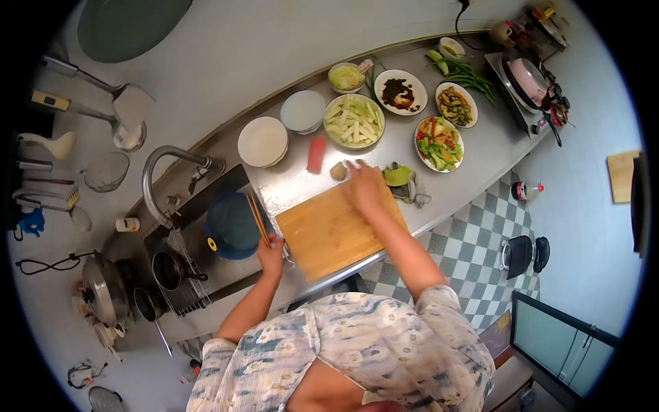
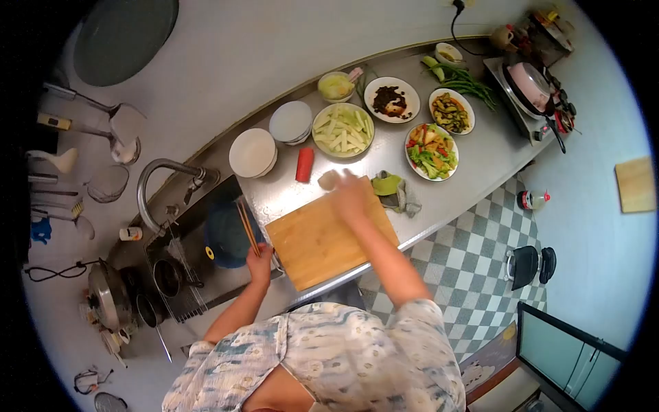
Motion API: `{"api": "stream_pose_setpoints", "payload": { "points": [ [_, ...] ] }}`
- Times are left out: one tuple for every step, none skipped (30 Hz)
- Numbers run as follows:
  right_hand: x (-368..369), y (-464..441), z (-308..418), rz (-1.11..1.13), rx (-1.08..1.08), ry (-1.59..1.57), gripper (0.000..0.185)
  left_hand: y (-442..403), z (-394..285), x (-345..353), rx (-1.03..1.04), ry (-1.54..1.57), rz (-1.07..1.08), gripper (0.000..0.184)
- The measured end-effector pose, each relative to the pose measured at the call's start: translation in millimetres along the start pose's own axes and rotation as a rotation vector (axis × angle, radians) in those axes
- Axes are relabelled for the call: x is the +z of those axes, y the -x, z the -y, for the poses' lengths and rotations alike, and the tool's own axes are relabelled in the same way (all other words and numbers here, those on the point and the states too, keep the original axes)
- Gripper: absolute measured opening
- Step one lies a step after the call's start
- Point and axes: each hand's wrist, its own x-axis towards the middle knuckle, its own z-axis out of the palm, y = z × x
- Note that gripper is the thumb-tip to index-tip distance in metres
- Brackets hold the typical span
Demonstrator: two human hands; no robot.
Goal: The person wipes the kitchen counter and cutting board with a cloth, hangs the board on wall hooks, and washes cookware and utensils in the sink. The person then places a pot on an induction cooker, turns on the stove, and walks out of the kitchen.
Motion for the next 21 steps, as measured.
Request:
{"api": "stream_pose_setpoints", "payload": {
  "points": [
    [2.2, -4.8, 16.5, 0.048, 0.033, -0.052, 0.053, 7.7, -5.5, 0.5, -0.052, 0.018, 0.027, 0.02],
    [10.6, -10.3, 16.8, 0.05, 0.007, -0.058, 0.048, 17.1, -17.6, 0.3, -0.106, 0.032, 0.05, 0.021],
    [24.2, -17.4, 14.3, 0.058, -0.023, -0.066, 0.044, 24.1, -23.5, -1.5, -0.166, 0.045, 0.068, 0.022],
    [28.8, -23.2, 16.5, 0.072, -0.057, -0.075, 0.039, 25.0, -19.0, 0.4, -0.061, -0.009, 0.023, 0.02],
    [30.6, -25.0, 15.0, 0.051, -0.047, -0.109, 0.038, 25.5, -14.2, 0.7, -0.06, 0.008, 0.021, 0.019],
    [29.9, -26.6, 10.2, 0.03, -0.039, -0.144, 0.037, 23.8, -9.3, 1.5, -0.059, 0.026, 0.017, 0.018],
    [27.4, -28.7, 5.2, 0.01, -0.03, -0.178, 0.036, 21.5, -7.2, 1.6, -0.058, 0.043, 0.014, 0.018],
    [23.7, -30.6, 0.0, -0.108, -0.015, -0.187, 0.04, 18.9, 0.5, 1.8, -0.085, 0.032, 0.027, 0.017],
    [15.5, -31.0, -10.0, -0.185, 0.001, -0.185, 0.043, 14.8, 8.5, 3.0, -0.111, 0.024, 0.042, 0.018],
    [-1.8, -31.8, -15.1, -0.262, 0.017, -0.183, 0.046, 12.5, 13.5, 4.0, -0.137, 0.016, 0.058, 0.018],
    [-8.2, -32.9, -28.8, -0.31, 0.033, -0.122, 0.047, 11.5, 11.9, 3.7, -0.129, 0.021, 0.068, 0.018],
    [-13.5, -34.6, -41.8, -0.359, 0.05, -0.062, 0.049, 10.6, 10.0, 2.4, -0.121, 0.024, 0.079, 0.018],
    [-16.4, -37.4, -53.2, -0.332, 0.103, -0.07, 0.05, 10.3, 8.9, 0.5, -0.111, 0.025, 0.09, 0.019],
    [-19.1, -41.4, -63.1, -0.305, 0.155, -0.077, 0.051, 9.3, 11.8, -0.4, -0.118, 0.065, 0.105, 0.018],
    [-19.9, -43.1, -71.5, -0.279, 0.207, -0.084, 0.052, 7.8, 16.1, -0.4, -0.124, 0.105, 0.119, 0.017],
    [-24.2, -41.9, -72.9, -0.279, 0.214, -0.045, 0.051, 7.1, 21.1, 0.4, -0.131, 0.145, 0.134, 0.016],
    [-27.9, -40.6, -73.8, -0.278, 0.222, -0.006, 0.051, 5.6, 25.8, 1.8, -0.156, 0.163, 0.134, 0.016],
    [-30.8, -37.7, -74.6, -0.276, 0.231, 0.032, 0.051, 4.0, 31.4, 2.9, -0.181, 0.178, 0.135, 0.015],
    [-34.2, -30.4, -75.9, -0.293, 0.195, 0.064, 0.05, 4.6, 35.2, 2.6, -0.211, 0.192, 0.137, 0.015],
    [-37.7, -18.3, -78.0, -0.305, 0.159, 0.098, 0.049, 7.4, 18.2, -3.1, -0.308, 0.225, 0.178, 0.015],
    [-39.6, -4.1, -81.8, -0.311, 0.123, 0.134, 0.048, 9.2, 1.6, -9.8, -0.411, 0.259, 0.218, 0.015]
  ]
}}
